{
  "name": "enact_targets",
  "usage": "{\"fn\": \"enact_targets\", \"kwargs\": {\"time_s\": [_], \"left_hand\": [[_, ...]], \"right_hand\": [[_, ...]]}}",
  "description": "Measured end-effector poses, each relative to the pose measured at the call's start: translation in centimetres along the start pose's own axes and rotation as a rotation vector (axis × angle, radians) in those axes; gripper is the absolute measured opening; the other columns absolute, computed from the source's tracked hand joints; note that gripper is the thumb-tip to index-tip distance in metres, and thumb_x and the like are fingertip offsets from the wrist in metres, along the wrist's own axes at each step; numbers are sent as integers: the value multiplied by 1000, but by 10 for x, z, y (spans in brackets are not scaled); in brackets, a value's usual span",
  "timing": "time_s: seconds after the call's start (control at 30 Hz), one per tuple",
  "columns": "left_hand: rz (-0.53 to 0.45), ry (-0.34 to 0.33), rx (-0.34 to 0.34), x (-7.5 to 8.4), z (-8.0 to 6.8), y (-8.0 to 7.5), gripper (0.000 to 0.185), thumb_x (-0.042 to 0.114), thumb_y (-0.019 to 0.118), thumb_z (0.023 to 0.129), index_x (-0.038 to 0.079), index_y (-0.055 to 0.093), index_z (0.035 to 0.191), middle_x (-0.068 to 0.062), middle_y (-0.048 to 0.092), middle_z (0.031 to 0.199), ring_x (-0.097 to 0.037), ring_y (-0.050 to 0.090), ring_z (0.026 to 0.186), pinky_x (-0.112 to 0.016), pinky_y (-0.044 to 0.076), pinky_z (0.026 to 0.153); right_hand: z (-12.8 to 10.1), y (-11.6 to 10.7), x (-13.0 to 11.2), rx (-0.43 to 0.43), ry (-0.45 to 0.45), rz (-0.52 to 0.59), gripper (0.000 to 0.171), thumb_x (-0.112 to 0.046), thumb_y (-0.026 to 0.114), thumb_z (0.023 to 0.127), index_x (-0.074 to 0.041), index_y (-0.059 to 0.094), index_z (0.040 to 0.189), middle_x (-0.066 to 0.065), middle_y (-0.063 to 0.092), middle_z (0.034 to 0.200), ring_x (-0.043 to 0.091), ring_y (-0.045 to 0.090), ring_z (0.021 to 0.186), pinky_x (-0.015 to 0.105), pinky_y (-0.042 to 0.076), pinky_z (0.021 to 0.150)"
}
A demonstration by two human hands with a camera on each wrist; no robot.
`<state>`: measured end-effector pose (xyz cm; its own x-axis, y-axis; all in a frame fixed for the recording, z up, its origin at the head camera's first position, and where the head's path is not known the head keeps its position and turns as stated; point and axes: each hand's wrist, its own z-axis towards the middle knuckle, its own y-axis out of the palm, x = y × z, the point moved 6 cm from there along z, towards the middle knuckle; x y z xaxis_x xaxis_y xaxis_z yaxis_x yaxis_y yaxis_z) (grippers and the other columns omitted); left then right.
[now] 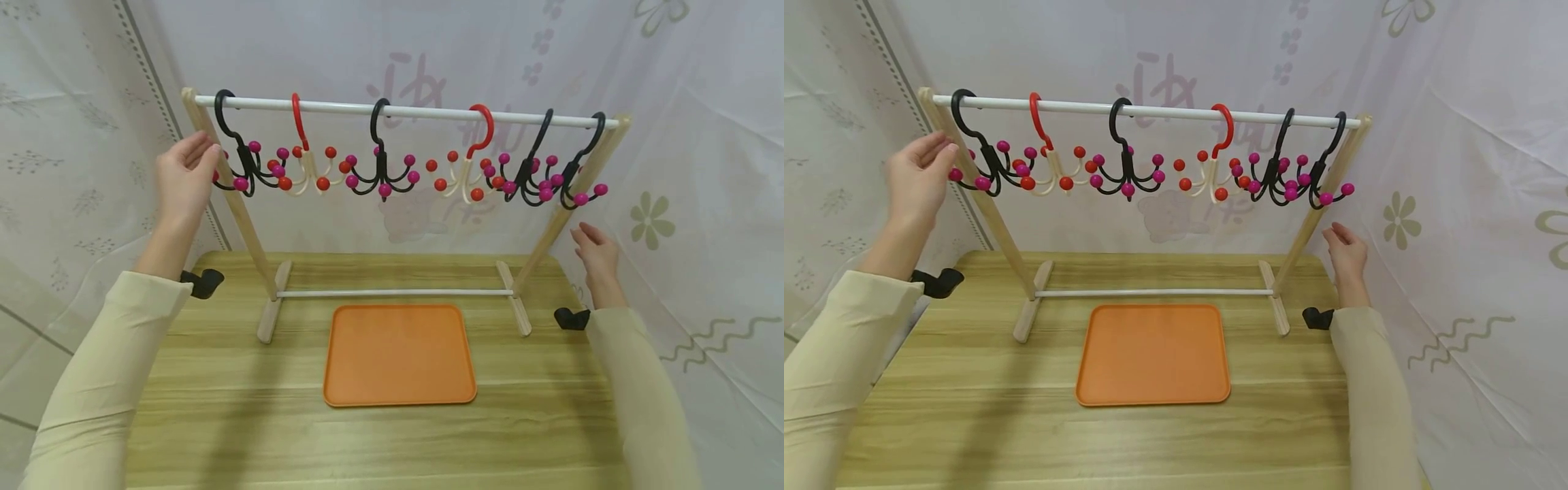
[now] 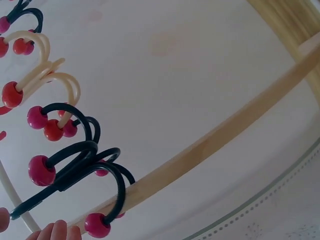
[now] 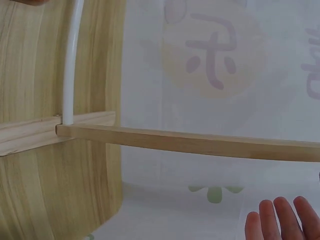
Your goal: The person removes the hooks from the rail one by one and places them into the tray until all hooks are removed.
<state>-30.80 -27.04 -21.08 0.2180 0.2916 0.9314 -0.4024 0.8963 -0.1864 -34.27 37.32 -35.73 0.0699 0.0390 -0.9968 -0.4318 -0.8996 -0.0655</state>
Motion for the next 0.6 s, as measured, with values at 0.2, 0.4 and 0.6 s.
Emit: {"fn": "enact_targets", "kwargs": {"time_s": [0.2, 0.4, 0.6], "left_hand": [[46, -11, 4, 8, 9, 5, 47, 26, 51, 90, 12, 38, 133, -3, 40, 133, -8, 40, 116, -19, 31, 92], [48, -49, 11, 12, 17, 8, 49, 29, 51, 89, 12, 38, 133, -2, 40, 133, -8, 39, 117, -18, 29, 92], [-22, -102, 34, 10, 23, 11, 47, 30, 53, 88, 16, 41, 131, 0, 42, 132, -8, 41, 115, -22, 27, 95]], "right_hand": [[5, 11, -6, -38, -15, -81, 62, -35, 59, 83, -7, 37, 134, 9, 38, 134, 15, 39, 117, 30, 30, 95], [7, 21, -11, -66, -17, -123, 67, -38, 60, 81, -6, 34, 135, 10, 35, 136, 16, 38, 118, 31, 30, 95], [1, 26, -19, -37, -45, -121, 62, -30, 59, 83, 3, 37, 131, 4, 53, 114, 9, 49, 98, 25, 38, 88]]}}
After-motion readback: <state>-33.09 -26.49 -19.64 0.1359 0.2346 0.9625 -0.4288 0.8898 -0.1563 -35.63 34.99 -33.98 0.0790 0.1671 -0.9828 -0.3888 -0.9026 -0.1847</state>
